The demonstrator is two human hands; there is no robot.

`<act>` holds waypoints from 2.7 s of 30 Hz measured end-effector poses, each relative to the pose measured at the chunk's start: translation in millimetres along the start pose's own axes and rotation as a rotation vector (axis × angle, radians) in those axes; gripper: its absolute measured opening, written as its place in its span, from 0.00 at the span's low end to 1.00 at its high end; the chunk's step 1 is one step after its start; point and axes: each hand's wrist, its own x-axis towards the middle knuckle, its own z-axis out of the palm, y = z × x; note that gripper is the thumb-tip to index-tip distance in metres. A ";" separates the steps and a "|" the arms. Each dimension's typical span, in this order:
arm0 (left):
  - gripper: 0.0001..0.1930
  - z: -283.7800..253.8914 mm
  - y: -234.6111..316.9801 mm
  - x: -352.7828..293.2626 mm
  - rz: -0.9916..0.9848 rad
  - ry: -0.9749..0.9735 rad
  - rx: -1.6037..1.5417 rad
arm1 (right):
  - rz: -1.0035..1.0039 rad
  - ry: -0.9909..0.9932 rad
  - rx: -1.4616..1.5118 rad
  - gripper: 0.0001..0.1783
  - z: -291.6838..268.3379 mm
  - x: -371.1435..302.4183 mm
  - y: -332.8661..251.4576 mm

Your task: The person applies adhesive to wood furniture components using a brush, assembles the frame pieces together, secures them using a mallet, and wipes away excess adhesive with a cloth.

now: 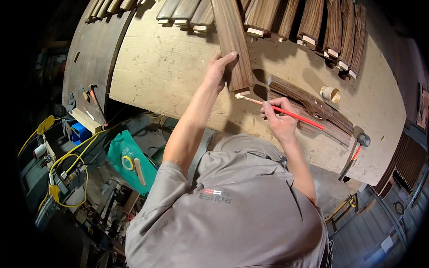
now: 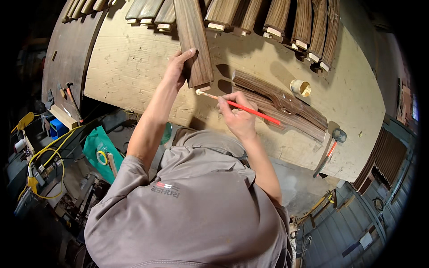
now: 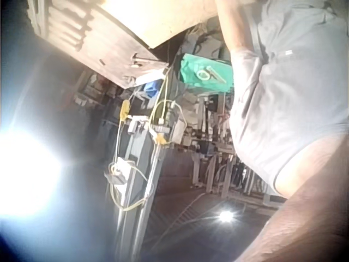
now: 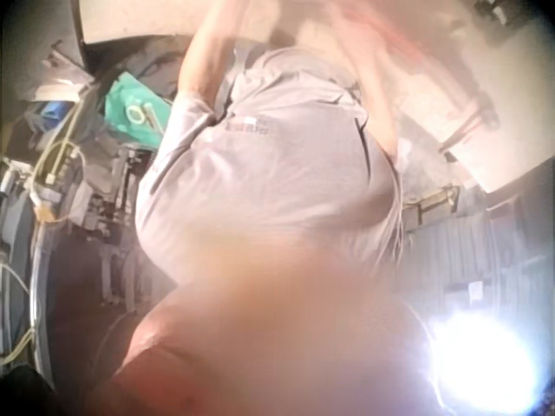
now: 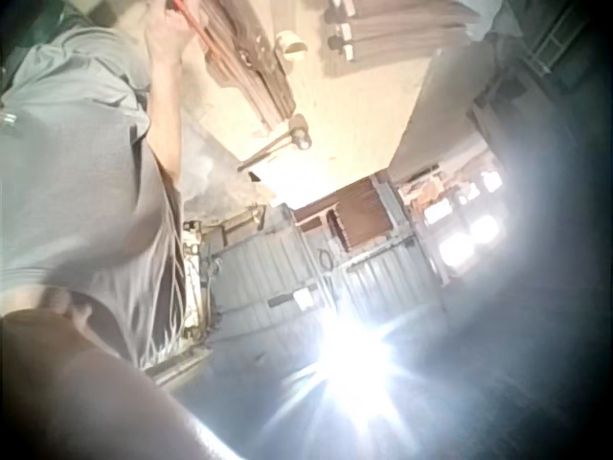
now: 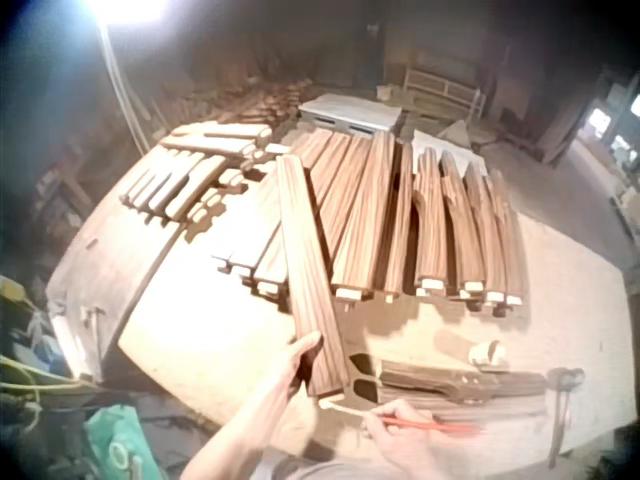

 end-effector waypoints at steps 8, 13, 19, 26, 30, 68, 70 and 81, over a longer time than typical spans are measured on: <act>0.25 -5.5 -4.9 11.4 0.047 0.086 0.053 | 0.025 0.195 -0.197 0.08 -18.2 -4.5 6.2; 0.26 4.2 2.0 11.0 0.030 0.098 0.032 | 0.169 0.072 0.177 0.07 -8.6 -8.9 -11.3; 0.22 3.8 14.1 1.4 -0.117 -0.015 -0.427 | 0.144 0.152 0.368 0.07 -31.6 -18.9 -12.6; 0.14 -11.4 -16.0 25.2 -0.242 -0.783 -0.924 | 0.203 0.133 0.502 0.08 -24.5 -8.0 -15.4; 0.13 -9.3 -20.3 29.8 -0.276 -0.799 -0.936 | 0.202 0.060 0.448 0.09 -4.3 -1.0 -24.2; 0.35 -133.3 66.6 -73.5 0.040 0.378 1.008 | 0.313 0.432 0.387 0.09 -88.1 -25.3 -0.7; 0.41 -93.3 86.2 -48.2 0.176 0.357 1.167 | 0.280 0.430 0.419 0.08 -92.0 -25.2 -3.4; 0.42 -72.5 64.5 -25.9 0.386 0.430 1.415 | 0.092 0.453 0.518 0.07 -100.9 19.6 -32.8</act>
